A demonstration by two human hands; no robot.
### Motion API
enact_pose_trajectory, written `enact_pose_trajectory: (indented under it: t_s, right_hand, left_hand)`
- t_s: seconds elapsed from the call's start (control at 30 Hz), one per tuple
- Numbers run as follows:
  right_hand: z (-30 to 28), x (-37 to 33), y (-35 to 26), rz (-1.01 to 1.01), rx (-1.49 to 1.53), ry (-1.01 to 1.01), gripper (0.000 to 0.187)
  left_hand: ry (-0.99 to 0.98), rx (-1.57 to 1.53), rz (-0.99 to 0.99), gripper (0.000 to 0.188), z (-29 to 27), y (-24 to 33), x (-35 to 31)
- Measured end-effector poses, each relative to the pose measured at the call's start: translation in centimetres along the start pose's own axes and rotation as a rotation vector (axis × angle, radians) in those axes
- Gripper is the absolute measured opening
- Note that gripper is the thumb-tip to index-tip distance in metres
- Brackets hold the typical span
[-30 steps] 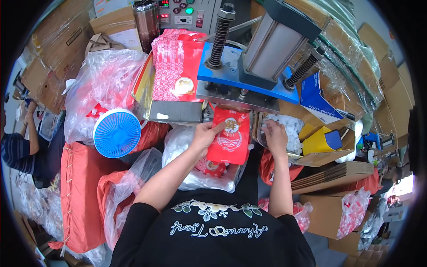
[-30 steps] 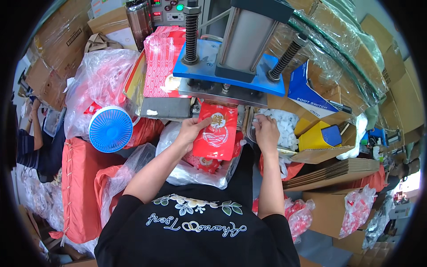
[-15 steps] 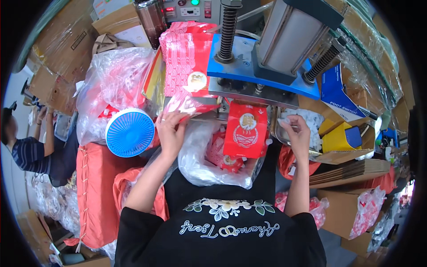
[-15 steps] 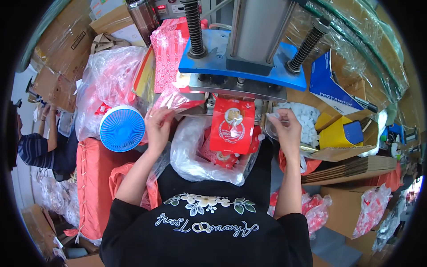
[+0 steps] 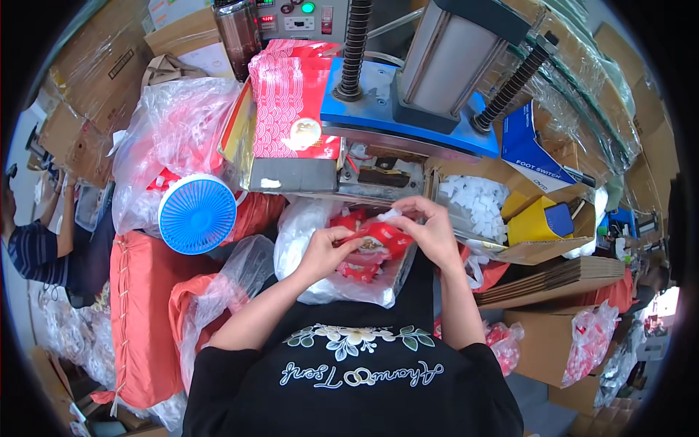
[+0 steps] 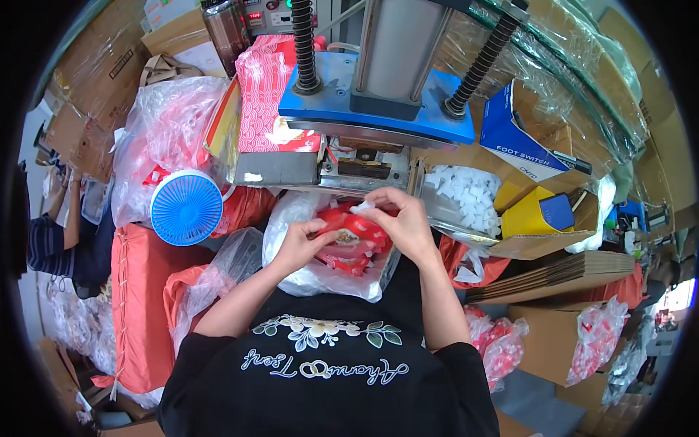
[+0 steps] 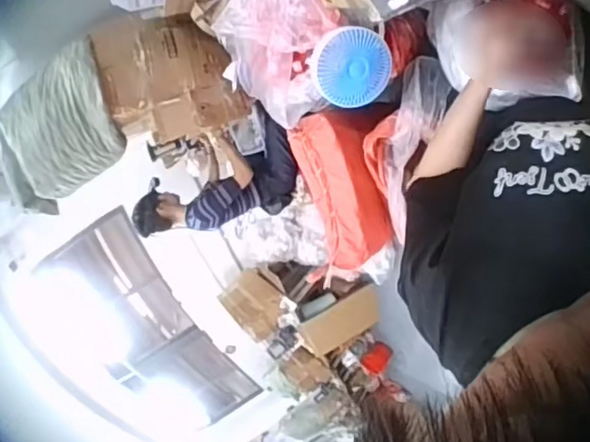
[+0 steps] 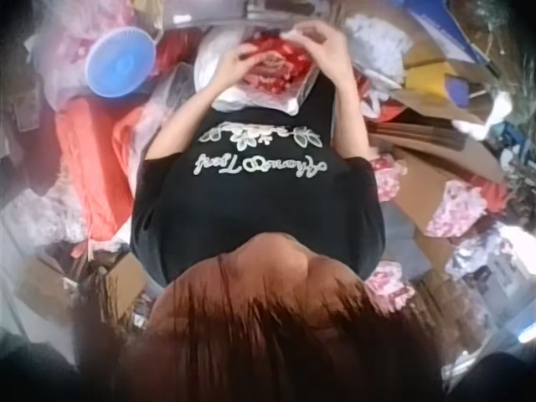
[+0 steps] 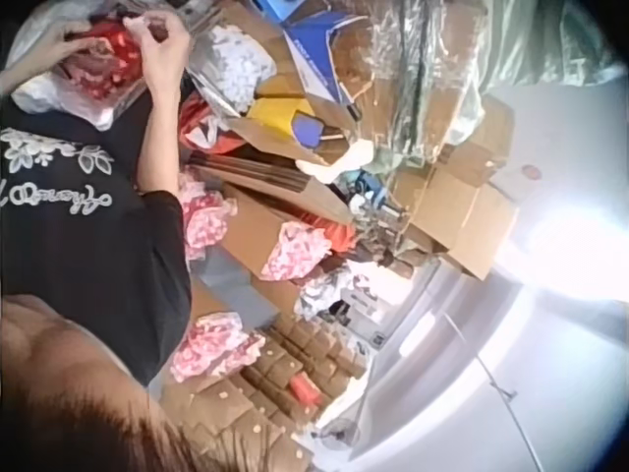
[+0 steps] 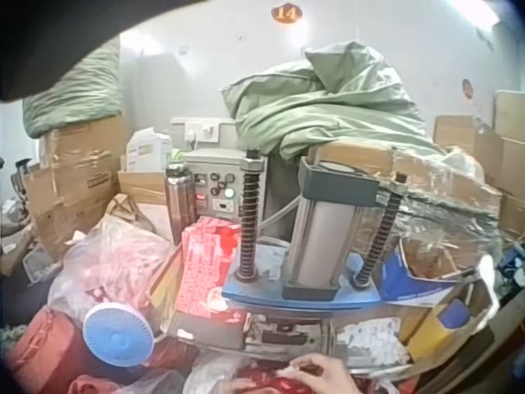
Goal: The recorder is packaging small red pouches or boxes into clear plastic bags at a factory workstation.
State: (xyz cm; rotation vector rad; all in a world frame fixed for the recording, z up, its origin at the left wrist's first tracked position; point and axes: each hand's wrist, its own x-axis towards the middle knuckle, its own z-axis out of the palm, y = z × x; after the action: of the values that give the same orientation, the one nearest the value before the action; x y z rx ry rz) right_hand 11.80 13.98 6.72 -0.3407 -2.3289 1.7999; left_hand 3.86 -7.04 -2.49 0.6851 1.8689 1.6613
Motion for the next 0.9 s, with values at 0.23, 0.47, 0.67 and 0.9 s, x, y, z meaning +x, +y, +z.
enact_pose_trajectory:
  t_s: [0.23,0.47,0.67,0.9]
  right_hand:
    - [-1.7,-0.4,-0.8,-0.041,-0.239,0.017,0.023]
    - [-2.7,0.4,-0.5,-0.191,-0.368,0.202,0.023]
    - [-2.0,0.7,-0.4,-0.021,-0.112,-0.056,0.025]
    - [-3.9,2.6,2.2,-0.127,-0.302,0.239,0.032]
  left_hand:
    - [0.054,0.074,0.140,0.019,0.6,0.8,1.4]
    - [0.127,0.210,0.087,0.021,0.9,1.4,2.6]
    - [-0.031,-0.044,0.050,0.025,1.0,0.3,2.1]
    - [0.088,-0.228,-0.138,0.032,1.3,2.3,4.5]
